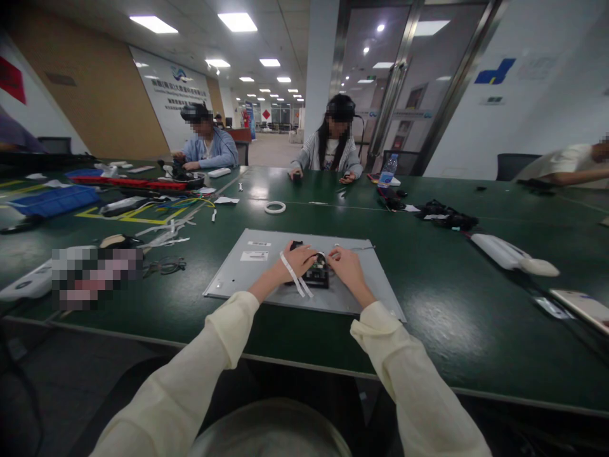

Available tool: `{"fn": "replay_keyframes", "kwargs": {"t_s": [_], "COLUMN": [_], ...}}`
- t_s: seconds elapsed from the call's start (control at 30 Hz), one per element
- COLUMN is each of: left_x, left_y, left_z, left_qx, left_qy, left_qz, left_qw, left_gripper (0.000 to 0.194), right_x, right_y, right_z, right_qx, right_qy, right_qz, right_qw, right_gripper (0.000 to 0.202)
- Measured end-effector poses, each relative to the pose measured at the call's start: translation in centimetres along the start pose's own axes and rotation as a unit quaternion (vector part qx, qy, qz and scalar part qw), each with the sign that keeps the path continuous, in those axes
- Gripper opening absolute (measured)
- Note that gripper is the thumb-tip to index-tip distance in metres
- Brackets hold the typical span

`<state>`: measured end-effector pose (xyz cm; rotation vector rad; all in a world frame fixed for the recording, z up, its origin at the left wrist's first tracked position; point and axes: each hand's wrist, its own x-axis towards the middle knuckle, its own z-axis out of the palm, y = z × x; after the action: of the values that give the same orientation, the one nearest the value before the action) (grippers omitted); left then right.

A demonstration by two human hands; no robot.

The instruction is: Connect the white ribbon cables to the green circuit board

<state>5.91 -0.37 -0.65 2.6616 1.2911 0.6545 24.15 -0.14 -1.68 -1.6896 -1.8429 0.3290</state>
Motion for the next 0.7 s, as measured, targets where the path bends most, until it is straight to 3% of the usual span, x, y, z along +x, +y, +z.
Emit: {"fn": "replay_keyframes", "kwargs": {"t_s": [0.4, 0.7], "left_x": [-0.4, -0.4], "left_y": [-0.2, -0.1], "left_z": [0.2, 0.2], "left_qx": [0.01, -0.004], "left_qy": [-0.004, 0.0], "left_qz": [0.008, -0.002], "left_qw": [1.0, 1.0], "left_gripper": [0.029, 0.028], "right_x": [0.0, -0.5], "right_y": [-0.9, -1.1], "right_z": [-0.7, -0.5], "right_qx": [0.001, -0.048], "right_qy": [0.051, -0.001], "right_qz": [-0.058, -0.051], "right_qw": [0.997, 0.998], "right_gripper": [0.02, 0.017]}}
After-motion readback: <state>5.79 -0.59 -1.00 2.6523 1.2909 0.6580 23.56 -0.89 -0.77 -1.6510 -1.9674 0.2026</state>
